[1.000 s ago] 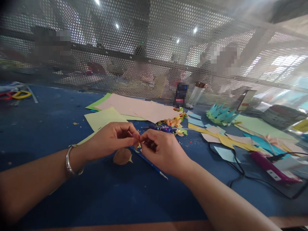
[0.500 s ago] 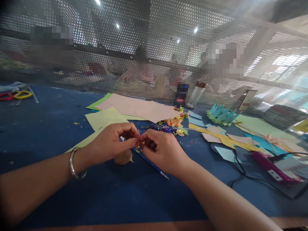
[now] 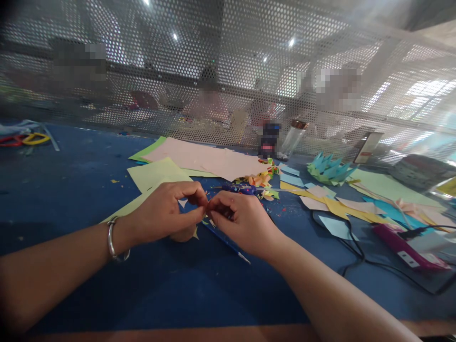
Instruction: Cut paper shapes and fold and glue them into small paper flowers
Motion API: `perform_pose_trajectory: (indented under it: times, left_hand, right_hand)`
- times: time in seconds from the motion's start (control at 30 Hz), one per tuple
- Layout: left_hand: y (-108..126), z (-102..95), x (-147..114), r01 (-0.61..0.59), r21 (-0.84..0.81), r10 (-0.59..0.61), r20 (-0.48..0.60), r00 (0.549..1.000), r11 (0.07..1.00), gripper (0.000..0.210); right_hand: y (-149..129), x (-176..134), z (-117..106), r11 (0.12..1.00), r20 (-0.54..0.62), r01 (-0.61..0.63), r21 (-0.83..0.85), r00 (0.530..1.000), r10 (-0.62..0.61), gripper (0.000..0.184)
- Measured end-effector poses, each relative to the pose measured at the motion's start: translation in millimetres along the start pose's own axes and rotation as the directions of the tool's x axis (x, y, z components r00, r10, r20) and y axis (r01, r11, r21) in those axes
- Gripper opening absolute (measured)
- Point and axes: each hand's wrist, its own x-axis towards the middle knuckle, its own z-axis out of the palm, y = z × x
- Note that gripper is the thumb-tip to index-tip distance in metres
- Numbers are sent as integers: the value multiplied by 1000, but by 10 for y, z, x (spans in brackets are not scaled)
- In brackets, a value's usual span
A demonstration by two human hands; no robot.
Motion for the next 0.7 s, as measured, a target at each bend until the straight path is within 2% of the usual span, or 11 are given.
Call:
perform_pose_trajectory:
  times: [0.13,0.37,0.53,0.7]
  left_hand:
    - [0,-9,7,12,-40,-11,21,1000,999,6]
    - [5,-22,12,153,-194,-136,100,986,969,5]
    - [-6,-23,24,141,-212,-117,123,985,967,7]
    - [-47,-18,42,171,-325,-116,183,976,930,9]
  right_hand:
    - [3,-6,3,1000,-2,18,1,1000,-18,9]
    - [35,-23,-13,998,7,61,-25,998,-61,10]
    - [23,-30,-21,989,4,113,-96,994,-113,10]
    - [-15,-28,-15,987,-9,106,-117,994,-108,10]
